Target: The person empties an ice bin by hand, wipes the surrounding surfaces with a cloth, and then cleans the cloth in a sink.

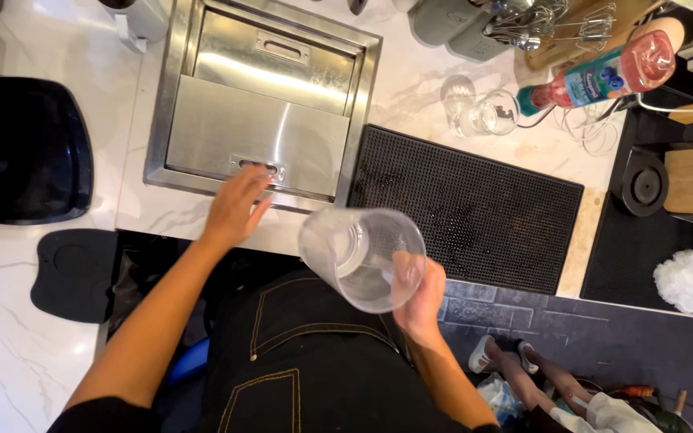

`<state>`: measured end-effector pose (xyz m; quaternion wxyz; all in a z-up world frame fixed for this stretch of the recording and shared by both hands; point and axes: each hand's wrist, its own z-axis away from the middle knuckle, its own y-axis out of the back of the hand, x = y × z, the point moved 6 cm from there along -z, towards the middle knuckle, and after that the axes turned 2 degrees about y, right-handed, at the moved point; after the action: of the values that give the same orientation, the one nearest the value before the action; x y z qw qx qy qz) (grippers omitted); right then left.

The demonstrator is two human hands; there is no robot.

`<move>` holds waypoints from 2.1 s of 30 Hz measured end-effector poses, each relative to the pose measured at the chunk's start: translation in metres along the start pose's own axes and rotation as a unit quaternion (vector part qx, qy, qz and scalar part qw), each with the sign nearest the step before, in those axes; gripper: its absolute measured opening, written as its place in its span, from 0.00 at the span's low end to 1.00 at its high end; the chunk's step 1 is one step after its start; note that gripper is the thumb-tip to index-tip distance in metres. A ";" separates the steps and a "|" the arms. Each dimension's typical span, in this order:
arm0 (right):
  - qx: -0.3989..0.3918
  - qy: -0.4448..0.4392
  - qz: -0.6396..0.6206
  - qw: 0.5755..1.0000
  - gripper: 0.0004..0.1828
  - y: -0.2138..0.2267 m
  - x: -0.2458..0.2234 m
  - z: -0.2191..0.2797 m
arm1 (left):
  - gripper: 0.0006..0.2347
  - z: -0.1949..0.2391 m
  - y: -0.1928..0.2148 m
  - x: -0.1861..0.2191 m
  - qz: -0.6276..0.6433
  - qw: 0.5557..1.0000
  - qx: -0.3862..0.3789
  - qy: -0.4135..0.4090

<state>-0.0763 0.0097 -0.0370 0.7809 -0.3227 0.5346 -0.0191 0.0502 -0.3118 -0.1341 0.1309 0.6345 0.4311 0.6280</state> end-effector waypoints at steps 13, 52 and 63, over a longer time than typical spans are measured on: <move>0.115 0.034 0.035 0.992 0.19 0.044 0.013 0.044 | 0.42 -0.131 -0.016 -0.013 -0.251 0.823 -0.380 -0.339; -0.460 -0.184 0.175 0.851 0.17 -0.192 0.242 -0.081 | 0.54 0.124 0.188 0.001 0.278 0.931 0.161 0.173; -0.306 0.099 0.754 0.573 0.53 -0.190 0.394 -0.303 | 0.54 0.154 0.191 -0.008 0.257 0.920 0.253 0.153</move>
<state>-0.1049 -0.4349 -0.3281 0.3101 -0.0182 0.6323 0.7097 0.2649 -0.3732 -0.0322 -0.2672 0.6315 0.4126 0.5996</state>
